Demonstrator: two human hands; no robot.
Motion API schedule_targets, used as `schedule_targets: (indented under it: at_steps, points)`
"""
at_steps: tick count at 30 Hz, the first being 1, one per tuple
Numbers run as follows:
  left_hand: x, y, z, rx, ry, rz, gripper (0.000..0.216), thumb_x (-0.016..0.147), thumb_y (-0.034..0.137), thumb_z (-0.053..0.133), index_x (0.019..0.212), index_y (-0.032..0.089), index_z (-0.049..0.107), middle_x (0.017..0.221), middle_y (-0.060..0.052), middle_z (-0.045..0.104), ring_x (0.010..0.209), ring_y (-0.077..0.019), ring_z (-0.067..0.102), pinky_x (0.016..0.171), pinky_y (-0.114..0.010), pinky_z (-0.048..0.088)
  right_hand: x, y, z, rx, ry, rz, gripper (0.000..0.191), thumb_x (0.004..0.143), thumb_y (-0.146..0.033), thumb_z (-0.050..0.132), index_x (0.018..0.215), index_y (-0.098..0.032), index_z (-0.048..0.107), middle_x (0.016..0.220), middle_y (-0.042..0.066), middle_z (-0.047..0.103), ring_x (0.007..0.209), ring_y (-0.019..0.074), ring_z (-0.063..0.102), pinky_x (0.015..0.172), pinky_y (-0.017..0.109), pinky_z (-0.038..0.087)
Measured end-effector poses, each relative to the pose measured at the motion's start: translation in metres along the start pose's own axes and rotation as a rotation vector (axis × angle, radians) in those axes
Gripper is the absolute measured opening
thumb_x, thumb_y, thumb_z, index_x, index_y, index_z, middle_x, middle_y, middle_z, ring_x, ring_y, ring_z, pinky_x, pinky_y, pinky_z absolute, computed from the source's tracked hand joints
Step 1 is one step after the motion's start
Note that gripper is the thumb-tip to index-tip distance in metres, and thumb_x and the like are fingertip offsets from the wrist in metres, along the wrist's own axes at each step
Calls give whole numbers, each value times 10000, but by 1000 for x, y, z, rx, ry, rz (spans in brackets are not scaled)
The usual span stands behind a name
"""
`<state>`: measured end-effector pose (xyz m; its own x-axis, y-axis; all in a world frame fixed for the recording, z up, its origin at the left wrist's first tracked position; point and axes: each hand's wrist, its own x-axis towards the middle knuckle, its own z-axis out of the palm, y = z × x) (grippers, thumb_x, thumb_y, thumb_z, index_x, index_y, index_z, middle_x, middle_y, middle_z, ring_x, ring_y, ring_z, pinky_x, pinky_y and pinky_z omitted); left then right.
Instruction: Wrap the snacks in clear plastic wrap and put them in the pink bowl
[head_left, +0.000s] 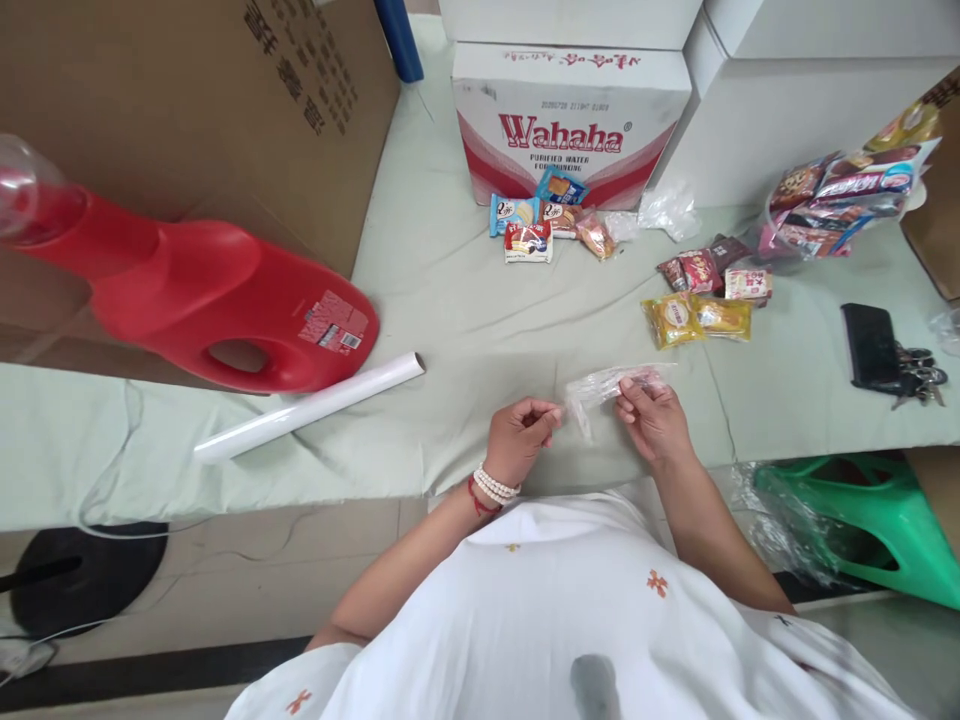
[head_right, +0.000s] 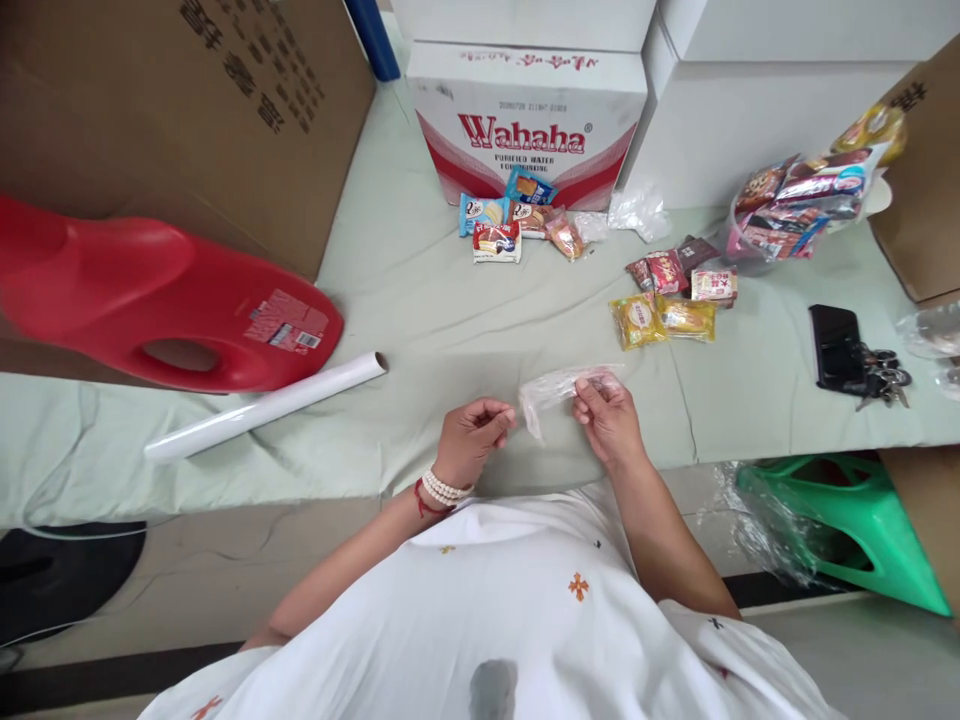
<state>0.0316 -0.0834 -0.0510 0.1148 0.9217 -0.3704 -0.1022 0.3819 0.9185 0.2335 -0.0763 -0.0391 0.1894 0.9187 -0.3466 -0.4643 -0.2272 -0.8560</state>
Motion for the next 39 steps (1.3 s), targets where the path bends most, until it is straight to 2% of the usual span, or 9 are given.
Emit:
schedule_targets:
  at_steps: [5, 9, 10, 16, 26, 32, 34, 37, 39]
  points:
    - [-9, 2, -6, 11, 41, 60, 281, 774, 429, 774, 773, 176, 653, 653, 27, 619, 525, -73, 500, 501, -203, 386, 0, -5, -10, 55, 35, -3, 420, 635, -321, 952, 754, -185, 573, 699, -52, 532, 538, 38, 406, 407, 137, 328]
    - [-13, 9, 2, -46, -14, 73, 432, 742, 443, 814, 1066, 200, 665, 1034, -46, 697, 658, -93, 605, 472, -187, 399, -5, -1, -4, 64, -31, 50, 402, 636, -313, 947, 764, -189, 587, 702, -53, 529, 533, 41, 400, 401, 148, 334]
    - [-13, 10, 5, -55, -26, 59, 462, 729, 445, 823, 1085, 201, 659, 1050, -51, 696, 650, -97, 615, 458, -188, 399, -6, 0, -1, 61, -40, 57, 405, 632, -317, 948, 761, -191, 585, 700, -53, 529, 530, 42, 396, 399, 152, 334]
    - [-14, 5, 10, -32, -3, 2, 276, 733, 397, 795, 799, 172, 649, 607, 40, 597, 489, -81, 538, 464, -200, 396, -5, 8, 6, 61, -36, 33, 409, 637, -322, 944, 758, -195, 574, 697, -56, 529, 532, 41, 403, 405, 147, 342]
    - [-3, 4, -18, -198, 174, 84, 330, 728, 404, 824, 856, 192, 606, 657, 61, 598, 510, -57, 519, 476, -178, 370, 4, -18, -26, 46, 115, -64, 397, 602, -298, 965, 784, -189, 629, 706, -40, 569, 522, 33, 399, 373, 115, 312]
    - [4, 8, -27, -215, 207, 73, 353, 715, 388, 838, 854, 189, 583, 634, 69, 594, 485, -49, 514, 453, -172, 344, 15, -19, -45, -130, 129, -21, 424, 610, -390, 949, 786, -174, 629, 735, -10, 583, 512, 41, 364, 357, 147, 254]
    - [4, 10, -26, -227, 200, 49, 361, 716, 392, 833, 849, 191, 565, 641, 63, 614, 473, -51, 519, 440, -172, 333, 15, -18, -48, -276, 206, -144, 420, 672, -433, 907, 886, -196, 634, 805, -7, 593, 526, 56, 397, 385, 172, 297]
    - [6, 12, -24, -220, 203, 31, 365, 706, 384, 835, 835, 189, 556, 643, 50, 638, 466, -55, 530, 426, -170, 331, 5, -21, -48, -604, 443, -595, 420, 816, -382, 807, 1162, -240, 614, 1026, 17, 608, 586, 73, 451, 518, 224, 419]
    - [10, 14, -24, -203, 197, 23, 360, 698, 375, 838, 829, 184, 562, 640, 45, 643, 463, -57, 537, 421, -167, 334, -5, -26, -41, -865, 422, -880, 355, 887, -317, 741, 1212, -248, 615, 1080, 35, 613, 640, 99, 489, 624, 271, 465]
